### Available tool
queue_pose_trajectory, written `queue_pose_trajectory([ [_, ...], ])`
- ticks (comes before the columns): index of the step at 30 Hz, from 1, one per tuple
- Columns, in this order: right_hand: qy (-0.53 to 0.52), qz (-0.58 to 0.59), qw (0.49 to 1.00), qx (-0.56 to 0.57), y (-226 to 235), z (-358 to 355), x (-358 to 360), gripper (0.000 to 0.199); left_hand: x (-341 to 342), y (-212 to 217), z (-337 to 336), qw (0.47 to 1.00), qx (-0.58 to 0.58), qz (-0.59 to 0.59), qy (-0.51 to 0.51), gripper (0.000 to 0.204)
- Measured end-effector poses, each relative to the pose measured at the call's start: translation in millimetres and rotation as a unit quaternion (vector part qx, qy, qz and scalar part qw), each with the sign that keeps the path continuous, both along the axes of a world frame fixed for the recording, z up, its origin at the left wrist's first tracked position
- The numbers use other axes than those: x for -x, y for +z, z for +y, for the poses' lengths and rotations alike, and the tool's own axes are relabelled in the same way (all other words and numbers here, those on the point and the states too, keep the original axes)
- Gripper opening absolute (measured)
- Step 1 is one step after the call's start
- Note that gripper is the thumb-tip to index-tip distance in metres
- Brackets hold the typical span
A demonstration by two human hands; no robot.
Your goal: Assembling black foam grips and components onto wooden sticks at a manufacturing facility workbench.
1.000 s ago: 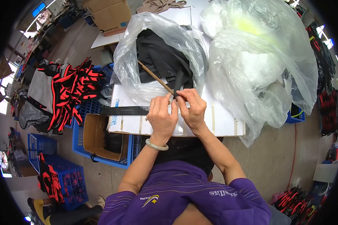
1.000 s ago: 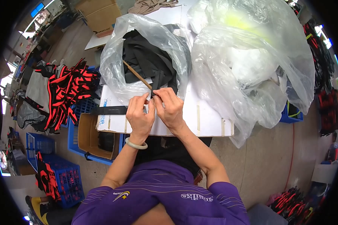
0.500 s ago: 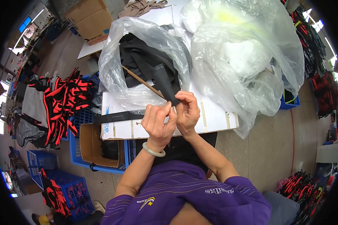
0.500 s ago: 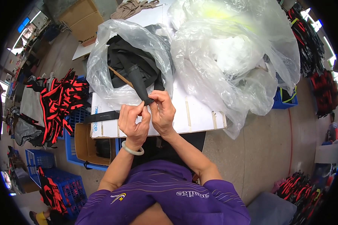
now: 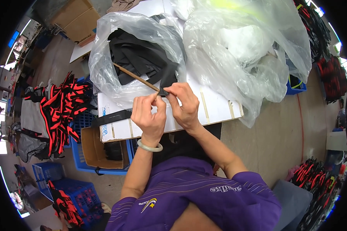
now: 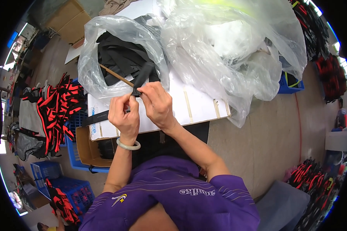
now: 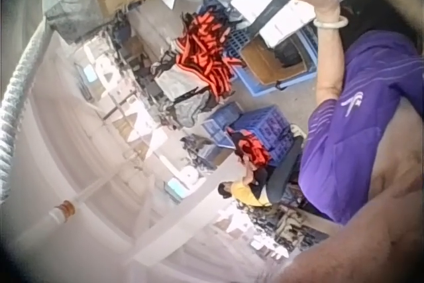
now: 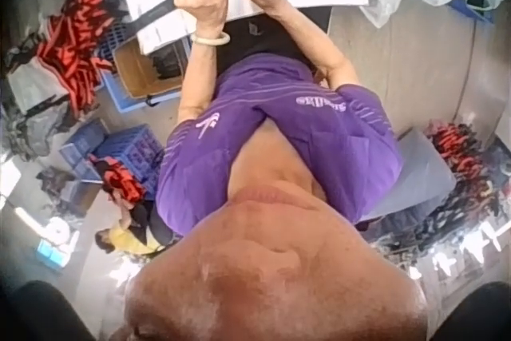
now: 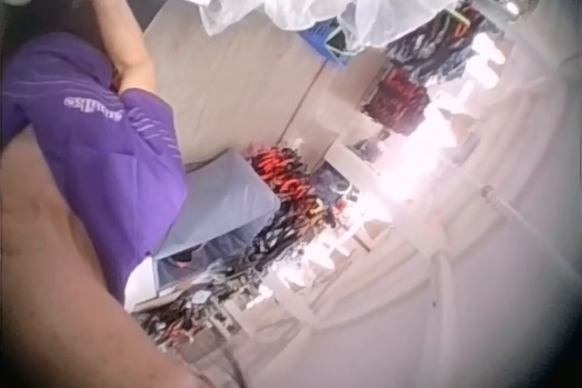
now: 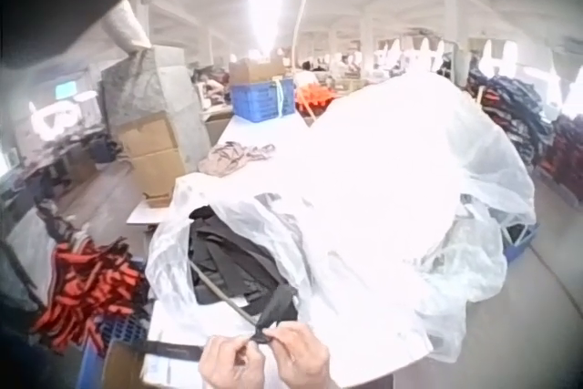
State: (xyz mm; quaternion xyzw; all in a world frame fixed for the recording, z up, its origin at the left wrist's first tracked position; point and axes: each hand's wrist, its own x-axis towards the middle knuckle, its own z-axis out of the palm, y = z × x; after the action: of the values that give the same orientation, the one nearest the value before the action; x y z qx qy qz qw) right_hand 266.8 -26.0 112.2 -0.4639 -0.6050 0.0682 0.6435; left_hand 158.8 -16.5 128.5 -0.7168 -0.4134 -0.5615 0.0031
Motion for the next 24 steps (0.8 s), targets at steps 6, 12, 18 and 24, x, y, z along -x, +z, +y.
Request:
queue_pose_trajectory([
  [6, 0.291, 0.464, 0.806, 0.223, -22.2, 16.3, -10.8, 0.014, -1.4, 8.2, 13.4, 0.987, 0.124, 0.099, 0.024, 0.006],
  [12, 0.458, 0.568, 0.587, 0.352, -40.1, 20.9, -20.6, 0.016, 16.0, 7.1, 22.0, 0.962, 0.242, 0.106, -0.064, 0.007],
  [18, 0.276, 0.365, 0.817, 0.351, -19.3, 35.6, -22.8, 0.021, -3.1, 0.1, 16.9, 0.837, 0.482, -0.201, -0.161, 0.012],
  [24, 0.259, 0.215, 0.886, 0.318, -5.5, 24.4, -31.6, 0.014, -10.7, -17.9, 22.9, 0.834, 0.385, -0.357, -0.169, 0.010],
])
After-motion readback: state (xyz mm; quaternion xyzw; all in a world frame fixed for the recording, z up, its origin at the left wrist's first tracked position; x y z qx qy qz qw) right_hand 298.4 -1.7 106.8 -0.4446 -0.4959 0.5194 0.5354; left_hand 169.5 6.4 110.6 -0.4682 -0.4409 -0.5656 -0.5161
